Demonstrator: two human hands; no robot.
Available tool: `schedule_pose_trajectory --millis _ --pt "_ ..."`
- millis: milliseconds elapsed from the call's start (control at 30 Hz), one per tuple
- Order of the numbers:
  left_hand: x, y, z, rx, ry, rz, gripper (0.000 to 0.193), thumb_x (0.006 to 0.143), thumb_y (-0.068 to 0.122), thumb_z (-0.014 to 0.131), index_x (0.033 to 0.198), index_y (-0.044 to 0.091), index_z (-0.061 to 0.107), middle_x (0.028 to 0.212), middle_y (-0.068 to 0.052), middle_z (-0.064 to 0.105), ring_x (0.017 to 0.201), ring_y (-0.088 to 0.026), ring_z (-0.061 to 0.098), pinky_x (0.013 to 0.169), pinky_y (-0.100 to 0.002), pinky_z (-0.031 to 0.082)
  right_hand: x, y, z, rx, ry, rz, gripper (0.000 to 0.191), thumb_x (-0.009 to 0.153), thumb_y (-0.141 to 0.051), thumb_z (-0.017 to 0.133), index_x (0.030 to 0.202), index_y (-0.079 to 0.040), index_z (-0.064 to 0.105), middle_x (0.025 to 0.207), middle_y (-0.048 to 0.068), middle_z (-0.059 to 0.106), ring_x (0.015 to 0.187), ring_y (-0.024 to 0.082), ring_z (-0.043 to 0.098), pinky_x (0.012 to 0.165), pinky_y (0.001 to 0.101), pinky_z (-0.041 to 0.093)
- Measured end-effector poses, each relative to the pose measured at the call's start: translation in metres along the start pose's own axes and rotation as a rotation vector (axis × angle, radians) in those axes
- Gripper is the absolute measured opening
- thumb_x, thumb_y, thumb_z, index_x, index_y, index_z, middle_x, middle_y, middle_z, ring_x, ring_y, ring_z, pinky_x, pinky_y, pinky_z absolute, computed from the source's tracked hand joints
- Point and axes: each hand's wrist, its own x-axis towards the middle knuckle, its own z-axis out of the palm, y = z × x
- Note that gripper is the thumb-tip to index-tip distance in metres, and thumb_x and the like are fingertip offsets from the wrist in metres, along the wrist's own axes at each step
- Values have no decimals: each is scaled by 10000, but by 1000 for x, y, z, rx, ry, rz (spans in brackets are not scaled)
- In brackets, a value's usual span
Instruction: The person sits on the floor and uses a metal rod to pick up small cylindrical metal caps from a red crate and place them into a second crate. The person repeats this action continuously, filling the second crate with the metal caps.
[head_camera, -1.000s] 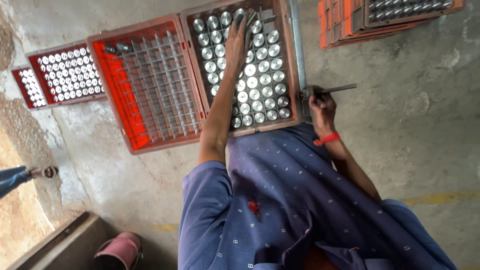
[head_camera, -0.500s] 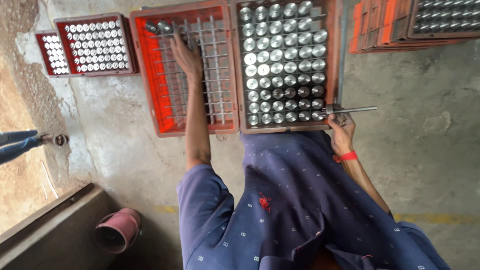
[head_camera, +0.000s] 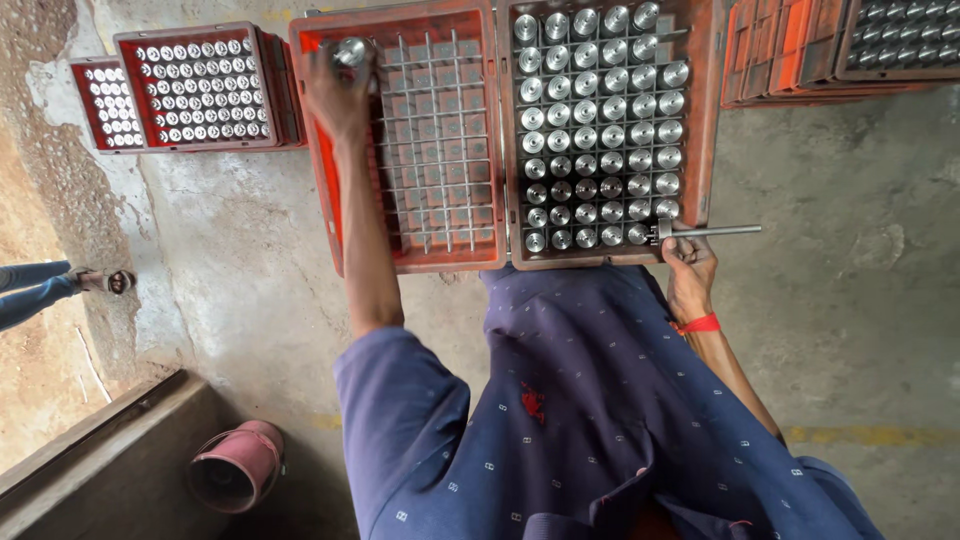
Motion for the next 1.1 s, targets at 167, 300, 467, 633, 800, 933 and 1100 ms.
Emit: schedule_pose_trajectory --millis 167,300,467,633,800,933,1100 --pt "-68 18 -21 -1012 102 -153 476 894 360 863 1245 73 718 1110 -81 738 1036 -227 678 940 -445 571 10 1 9 -12 -67 37 443 939 116 646 1371 58 567 1121 30 650 1007 89 609 912 231 490" --pt "-164 83 36 -1314 -155 -645 323 850 53 747 1122 71 574 962 -40 664 852 -140 670 752 -304 562 26 0 41 -5 -298 5 412 915 126 637 1306 19 569 1098 25 628 1013 116 609 945 261 501" --pt "-271 150 57 -923 -427 -81 355 818 70 681 1164 -1 638 940 -123 741 863 -320 728 801 -418 584 19 -39 82 -183 -399 -45 387 951 0 714 1327 6 624 1182 12 653 1083 87 603 963 250 491" --pt "-303 196 43 -424 -685 -153 359 804 276 831 1101 117 708 895 -147 761 879 -364 740 744 -462 561 3 -82 92 -281 -573 -213 392 996 -70 748 1358 7 619 1255 53 679 1164 116 643 1038 278 515" --pt "-304 209 42 -382 -903 -103 464 762 324 831 1166 128 714 922 -155 774 897 -372 734 763 -469 557 8 -85 73 -408 -732 -322 494 960 -121 761 1406 -11 579 1352 69 638 1252 146 607 1064 313 509" --pt "-309 211 50 -564 -989 -112 537 755 314 827 1217 79 688 967 -188 772 932 -349 756 807 -437 572 28 -73 45 -551 -796 -378 453 954 -103 786 1369 -8 629 1380 95 650 1297 171 589 1095 336 503" --pt "-297 221 73 -647 -1027 78 654 745 314 880 1266 6 631 1075 -245 737 1002 -379 733 857 -438 558 53 -49 8 -184 -608 68 435 959 -71 746 1369 -11 617 1273 40 664 1166 105 629 1029 252 512"
